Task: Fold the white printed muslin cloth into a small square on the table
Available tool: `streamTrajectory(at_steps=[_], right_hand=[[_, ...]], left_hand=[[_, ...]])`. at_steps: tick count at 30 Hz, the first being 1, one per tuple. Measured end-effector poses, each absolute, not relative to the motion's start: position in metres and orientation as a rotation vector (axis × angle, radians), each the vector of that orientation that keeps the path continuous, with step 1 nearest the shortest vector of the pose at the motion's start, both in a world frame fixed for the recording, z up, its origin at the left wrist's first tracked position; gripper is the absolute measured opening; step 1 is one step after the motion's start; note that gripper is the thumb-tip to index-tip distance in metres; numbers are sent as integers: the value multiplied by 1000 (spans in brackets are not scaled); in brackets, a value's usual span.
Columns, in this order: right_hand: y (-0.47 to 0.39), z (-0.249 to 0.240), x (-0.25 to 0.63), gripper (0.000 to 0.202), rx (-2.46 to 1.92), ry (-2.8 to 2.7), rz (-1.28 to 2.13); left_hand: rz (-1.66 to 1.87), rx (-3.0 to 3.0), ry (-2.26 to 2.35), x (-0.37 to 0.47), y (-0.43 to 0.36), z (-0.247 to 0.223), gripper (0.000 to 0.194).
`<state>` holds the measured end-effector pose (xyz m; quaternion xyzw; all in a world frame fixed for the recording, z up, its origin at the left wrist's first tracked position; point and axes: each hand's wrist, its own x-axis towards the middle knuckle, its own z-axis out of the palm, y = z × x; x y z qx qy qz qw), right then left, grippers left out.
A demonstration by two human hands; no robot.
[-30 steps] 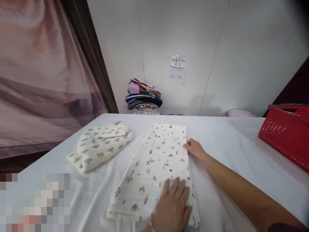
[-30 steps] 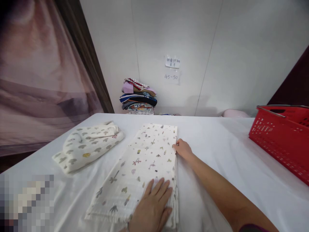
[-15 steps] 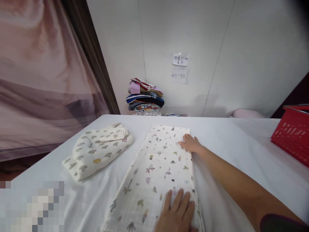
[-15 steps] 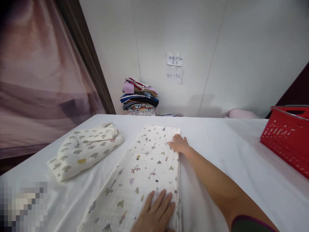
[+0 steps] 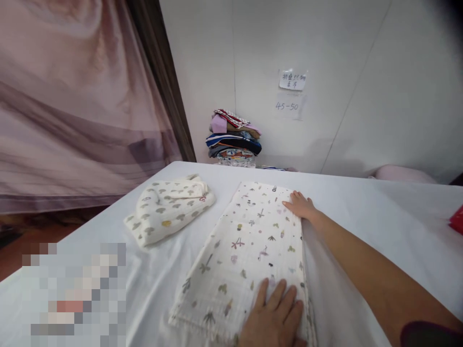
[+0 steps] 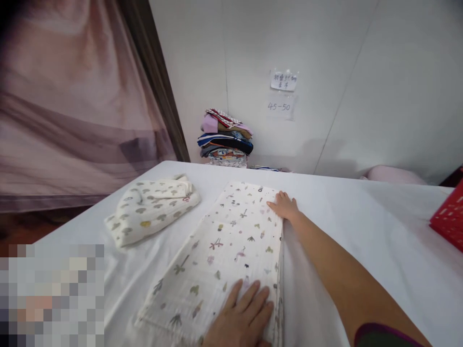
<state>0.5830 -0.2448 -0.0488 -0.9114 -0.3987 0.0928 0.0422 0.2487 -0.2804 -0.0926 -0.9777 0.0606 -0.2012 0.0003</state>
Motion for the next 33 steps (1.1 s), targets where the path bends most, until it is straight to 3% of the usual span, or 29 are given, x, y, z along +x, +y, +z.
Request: streamTrajectory(at_steps=[5, 11, 19, 25, 28, 33], right_hand=[[-262, -42, 524, 57, -2681, -1449, 287], [-323, -59, 428, 61, -2321, -1720, 322], [-400, -48, 386, 48, -2098, -1849, 434], [-429, -52, 357, 58, -1820, -2269, 216], [-433, -59, 354, 65, -1728, -2315, 43], [-432, -69, 354, 59, -1740, -2278, -114]], left_hand=[[-489, -3213, 129, 242, -285, -75, 50], [-480, -3334, 3, 233, -290, -51, 46], [-530, -3531, 87, 226, -285, -27, 18], [-868, -3375, -595, 185, -220, -9, 23], [-809, -3241, -971, 142, -187, -9, 23], [-621, -3044, -1553, 87, -177, -16, 24]])
